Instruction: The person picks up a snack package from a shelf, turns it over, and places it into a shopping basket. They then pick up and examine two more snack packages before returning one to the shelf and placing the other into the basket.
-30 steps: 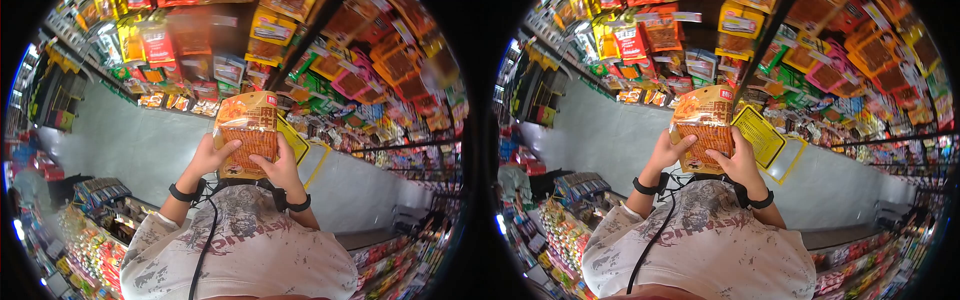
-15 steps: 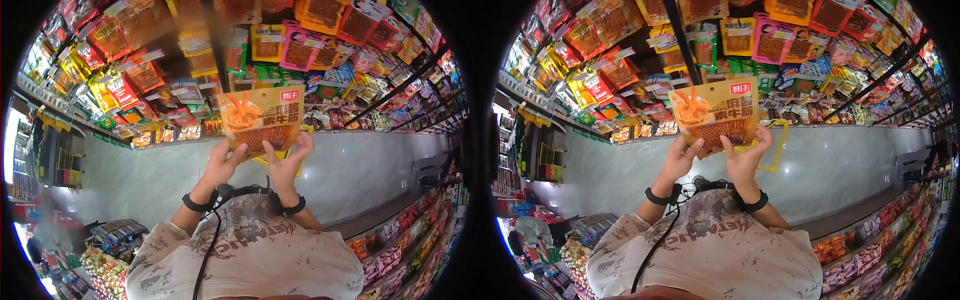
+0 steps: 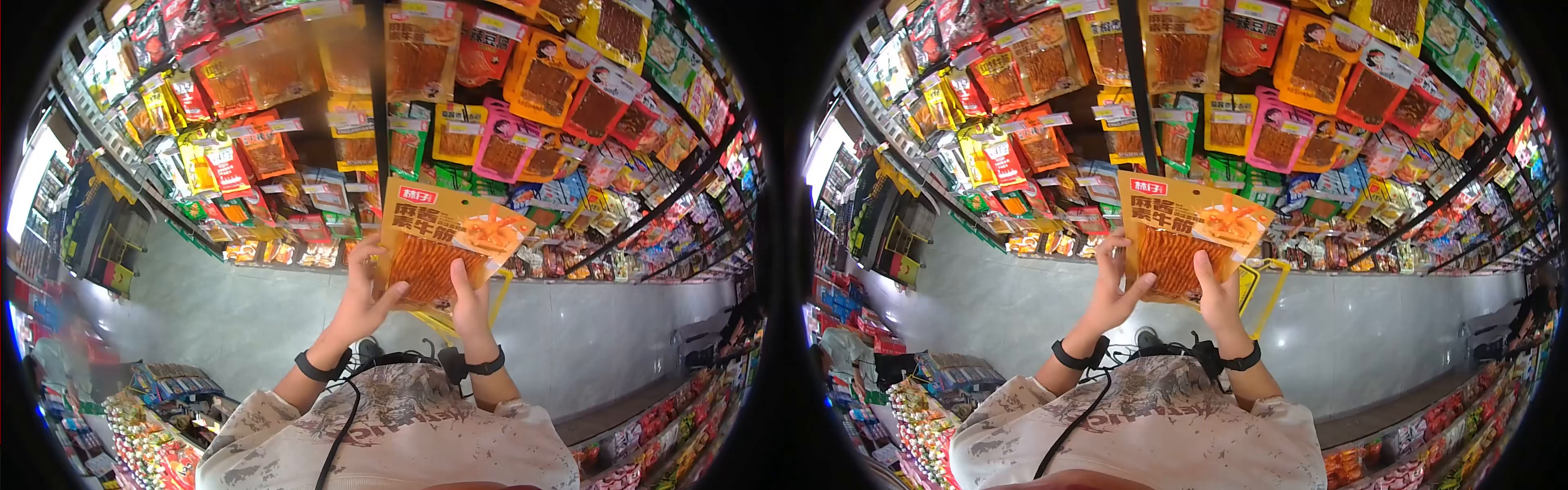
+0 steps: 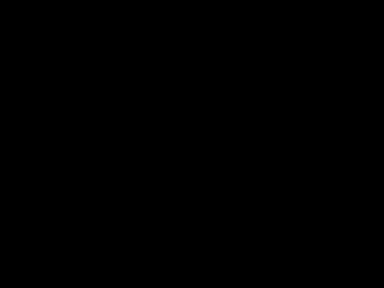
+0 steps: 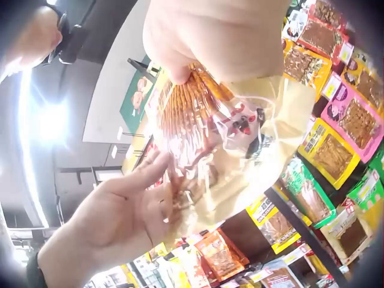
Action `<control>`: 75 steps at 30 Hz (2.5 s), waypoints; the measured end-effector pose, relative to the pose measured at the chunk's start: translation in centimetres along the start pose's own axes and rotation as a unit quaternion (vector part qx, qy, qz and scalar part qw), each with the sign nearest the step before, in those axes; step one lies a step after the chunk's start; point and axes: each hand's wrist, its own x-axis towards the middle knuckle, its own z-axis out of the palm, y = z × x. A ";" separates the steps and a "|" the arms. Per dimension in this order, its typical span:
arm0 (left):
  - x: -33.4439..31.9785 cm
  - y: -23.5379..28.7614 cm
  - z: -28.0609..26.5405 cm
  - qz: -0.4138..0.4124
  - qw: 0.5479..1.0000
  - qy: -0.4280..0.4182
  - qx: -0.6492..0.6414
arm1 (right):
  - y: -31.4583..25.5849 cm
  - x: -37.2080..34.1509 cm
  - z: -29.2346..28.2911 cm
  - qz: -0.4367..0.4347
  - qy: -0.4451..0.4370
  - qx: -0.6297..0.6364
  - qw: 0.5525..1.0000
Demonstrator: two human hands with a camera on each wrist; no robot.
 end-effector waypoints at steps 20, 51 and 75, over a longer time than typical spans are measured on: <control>2.6 -4.7 -15.5 -0.083 0.992 -0.010 0.099 | -3.9 22.8 8.8 -0.147 0.016 -0.147 0.978; 7.3 -10.7 -17.5 -0.164 0.973 0.149 0.063 | -2.9 43.9 11.2 -0.249 -0.007 -0.097 0.964; 6.0 -12.2 -19.6 -0.160 0.973 0.157 0.054 | -2.9 46.9 9.9 -0.202 0.003 -0.090 0.975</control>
